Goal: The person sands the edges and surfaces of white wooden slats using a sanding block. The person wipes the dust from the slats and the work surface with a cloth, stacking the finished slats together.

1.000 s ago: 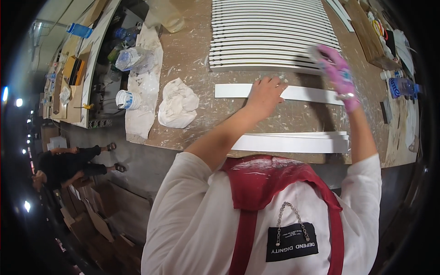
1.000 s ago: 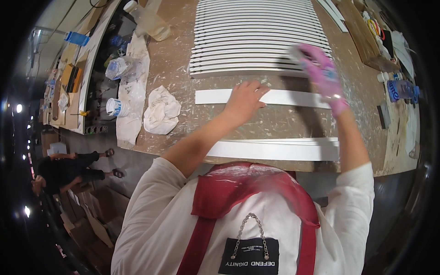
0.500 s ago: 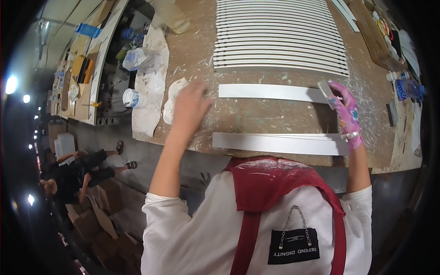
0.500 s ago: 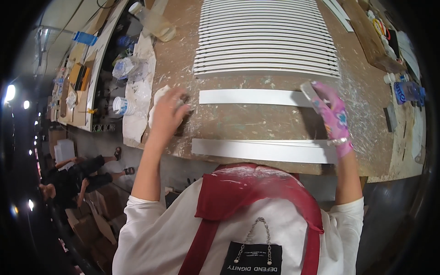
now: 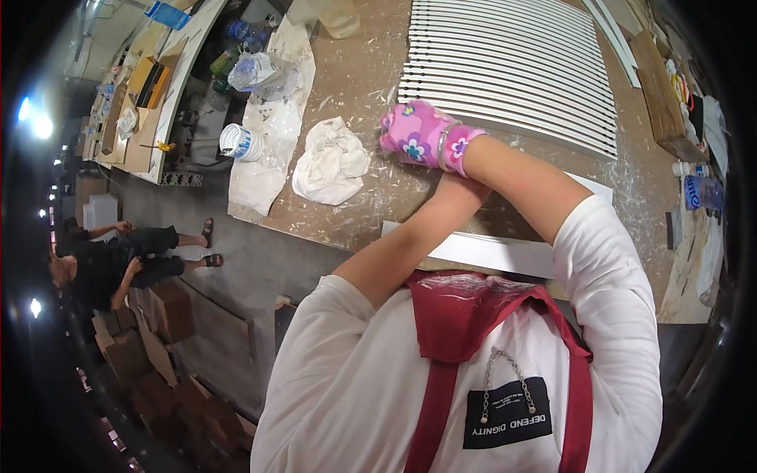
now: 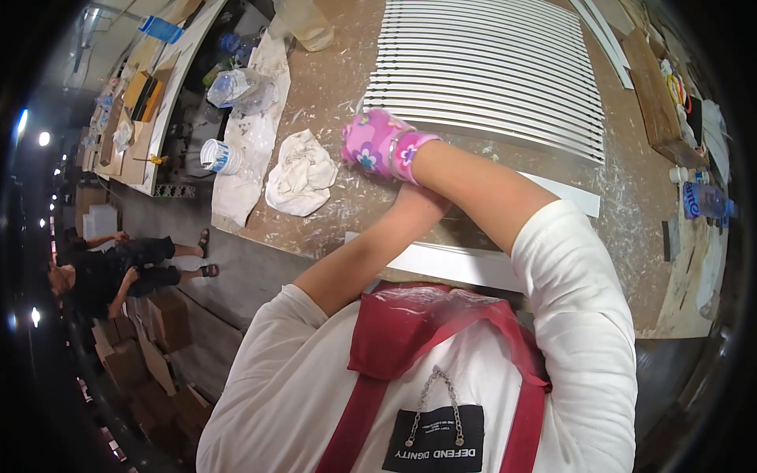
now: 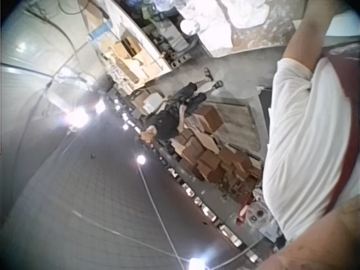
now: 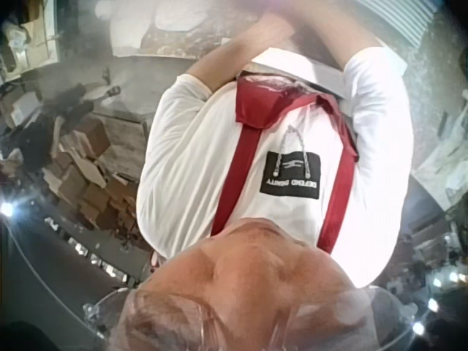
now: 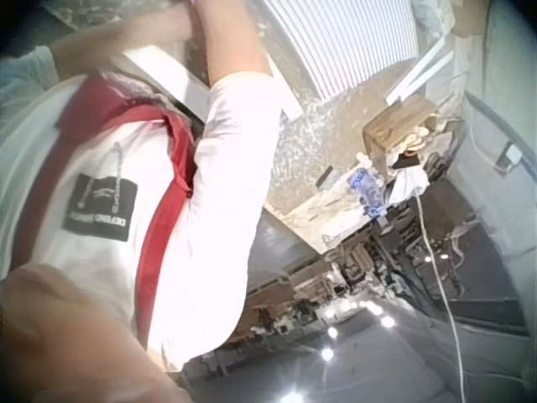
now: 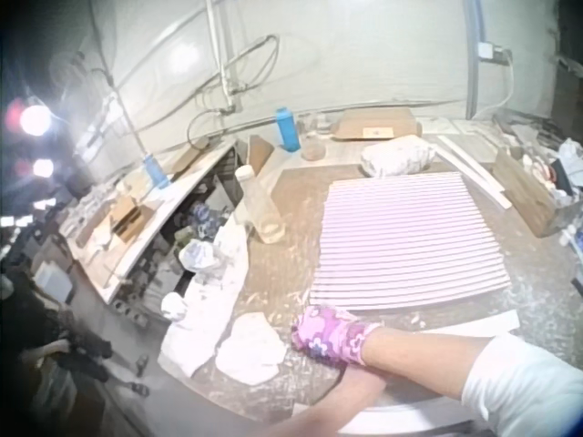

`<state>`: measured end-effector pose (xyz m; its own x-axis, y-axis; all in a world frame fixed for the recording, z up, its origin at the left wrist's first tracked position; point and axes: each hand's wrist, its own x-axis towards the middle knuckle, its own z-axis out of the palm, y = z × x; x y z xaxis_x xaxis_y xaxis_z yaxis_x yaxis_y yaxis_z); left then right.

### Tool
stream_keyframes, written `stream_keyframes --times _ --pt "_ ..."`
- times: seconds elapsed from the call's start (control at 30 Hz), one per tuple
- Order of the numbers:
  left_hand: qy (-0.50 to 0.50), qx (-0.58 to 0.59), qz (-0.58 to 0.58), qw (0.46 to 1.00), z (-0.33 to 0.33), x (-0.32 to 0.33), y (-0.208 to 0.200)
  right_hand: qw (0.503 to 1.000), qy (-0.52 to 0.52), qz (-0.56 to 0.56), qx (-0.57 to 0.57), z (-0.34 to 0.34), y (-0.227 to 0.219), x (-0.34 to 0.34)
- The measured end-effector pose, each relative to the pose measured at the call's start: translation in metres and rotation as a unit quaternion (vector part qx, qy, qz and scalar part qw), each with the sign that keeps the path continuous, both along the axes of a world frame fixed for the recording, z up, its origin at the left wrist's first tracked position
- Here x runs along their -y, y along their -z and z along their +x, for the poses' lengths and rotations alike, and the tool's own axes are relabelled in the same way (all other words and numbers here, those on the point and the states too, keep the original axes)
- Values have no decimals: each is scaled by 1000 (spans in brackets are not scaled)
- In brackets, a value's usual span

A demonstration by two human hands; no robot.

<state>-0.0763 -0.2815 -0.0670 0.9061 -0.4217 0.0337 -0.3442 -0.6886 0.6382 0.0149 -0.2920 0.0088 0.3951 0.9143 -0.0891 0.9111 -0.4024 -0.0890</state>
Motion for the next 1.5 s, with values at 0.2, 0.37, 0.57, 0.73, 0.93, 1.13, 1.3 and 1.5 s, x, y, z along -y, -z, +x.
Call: stream_keyframes --times 0.2,0.37,0.57,0.73,0.93,1.13,1.3,1.5 --pt "17 -28 -55 998 9 -1 -16 979 137 112 -99 -5 -39 16" --pt "14 174 41 984 -3 -2 -4 991 -18 132 -30 -12 -11 43" --pt "116 181 240 947 1 -26 -33 925 115 309 -191 4 -19 41" --pt "-24 195 285 938 -1 -175 -40 823 297 424 -235 -46 -36 150" --pt "-128 70 175 974 -12 -225 -55 547 481 573 -377 -94 38 248" --pt "35 117 143 982 12 -111 -58 586 474 571 -325 -107 61 265" --pt "-22 55 115 992 26 -159 -36 725 400 497 -260 -108 45 252" --pt "-8 52 -100 994 90 -66 -127 779 380 437 -240 -112 41 249"
